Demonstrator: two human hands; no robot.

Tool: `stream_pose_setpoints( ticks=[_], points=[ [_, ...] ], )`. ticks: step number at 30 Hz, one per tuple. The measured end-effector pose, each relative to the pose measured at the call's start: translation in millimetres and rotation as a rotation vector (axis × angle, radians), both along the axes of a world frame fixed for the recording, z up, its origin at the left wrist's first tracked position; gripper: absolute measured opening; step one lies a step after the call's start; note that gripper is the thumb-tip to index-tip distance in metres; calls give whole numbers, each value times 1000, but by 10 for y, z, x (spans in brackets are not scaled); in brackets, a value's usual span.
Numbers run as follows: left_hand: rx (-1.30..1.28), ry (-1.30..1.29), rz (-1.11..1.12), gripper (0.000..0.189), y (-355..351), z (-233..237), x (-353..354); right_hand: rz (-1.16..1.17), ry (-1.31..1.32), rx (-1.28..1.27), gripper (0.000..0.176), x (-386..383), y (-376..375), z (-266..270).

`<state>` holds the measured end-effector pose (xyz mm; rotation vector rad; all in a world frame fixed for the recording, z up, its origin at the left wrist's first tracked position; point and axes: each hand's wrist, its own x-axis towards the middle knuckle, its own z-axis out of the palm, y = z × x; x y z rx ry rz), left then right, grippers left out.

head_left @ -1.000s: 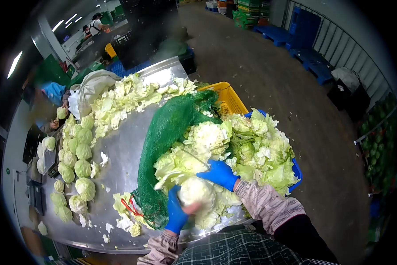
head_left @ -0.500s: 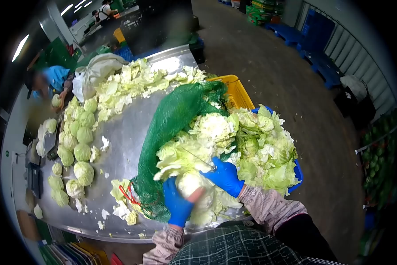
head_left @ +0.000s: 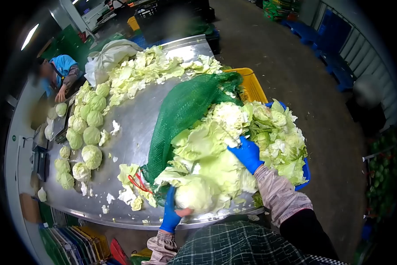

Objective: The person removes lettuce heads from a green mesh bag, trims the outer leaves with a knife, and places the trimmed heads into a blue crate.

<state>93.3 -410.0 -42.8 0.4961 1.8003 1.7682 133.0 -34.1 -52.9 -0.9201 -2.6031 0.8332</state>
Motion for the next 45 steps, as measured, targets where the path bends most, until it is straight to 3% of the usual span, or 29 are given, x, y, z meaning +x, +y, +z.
stream_pose_setpoints(
  ticks=[3,6,8,10,12,14,15,17,18,20,22,26,27,29,30,31,32,33,34,36,38,41,42,44,45],
  points=[
    [-17,-47,-87,118,43,-57,171,-1,-27,189,56,-11,122,89],
    [-86,60,-54,125,189,-26,308,-19,-12,254,74,31,211,137],
    [-119,136,-53,125,291,4,318,5,206,75,83,122,-292,866],
    [-155,205,-81,123,356,-50,323,319,239,-95,91,273,-893,999],
    [-167,252,-70,120,438,-107,290,584,150,-245,78,255,-1115,1074],
    [-154,259,-10,118,531,-141,284,562,-202,-291,58,59,-990,1022],
    [-161,370,-8,118,579,68,303,606,-136,-331,42,20,-925,941],
    [-180,535,-106,118,487,112,247,455,91,-245,39,37,-818,601],
    [-117,428,-43,115,459,-25,279,355,221,-222,38,46,-691,333],
    [-2,198,91,110,342,-359,424,289,151,-191,38,103,-268,-88],
    [12,126,170,99,267,-464,491,223,-6,-146,39,155,18,-222],
    [-80,355,264,69,402,-497,427,105,37,-26,41,115,480,-231],
    [-97,414,295,64,460,-486,389,69,-11,9,34,128,607,-164],
    [-71,256,217,56,600,-73,250,-37,-117,128,27,179,809,-52],
    [-29,39,109,57,611,304,178,-55,-183,150,33,219,957,-48],
    [-12,-199,131,64,385,-229,-30,-74,23,244,40,288,900,58],
    [156,-449,138,61,368,-366,-120,-94,232,336,48,400,772,258],
    [307,-703,172,59,354,-497,-212,-33,255,126,56,493,469,646],
    [316,-838,71,59,268,-795,-390,24,276,-86,65,536,107,915],
    [768,-900,15,61,627,-126,-174,295,230,-646,73,618,-404,756],
    [1259,-523,-738,67,903,-527,-457,406,322,-836,70,659,-826,653],
    [978,-898,-427,71,438,-778,-362,231,315,-1079,67,690,-989,763],
    [878,-1005,-324,73,317,-822,-351,231,358,-1042,66,706,-1005,702],
    [392,-267,-129,90,485,-42,11,230,447,-971,64,717,-1069,516],
    [93,8,-10,101,571,355,194,192,289,-1021,67,744,-1076,560]
  ],
)
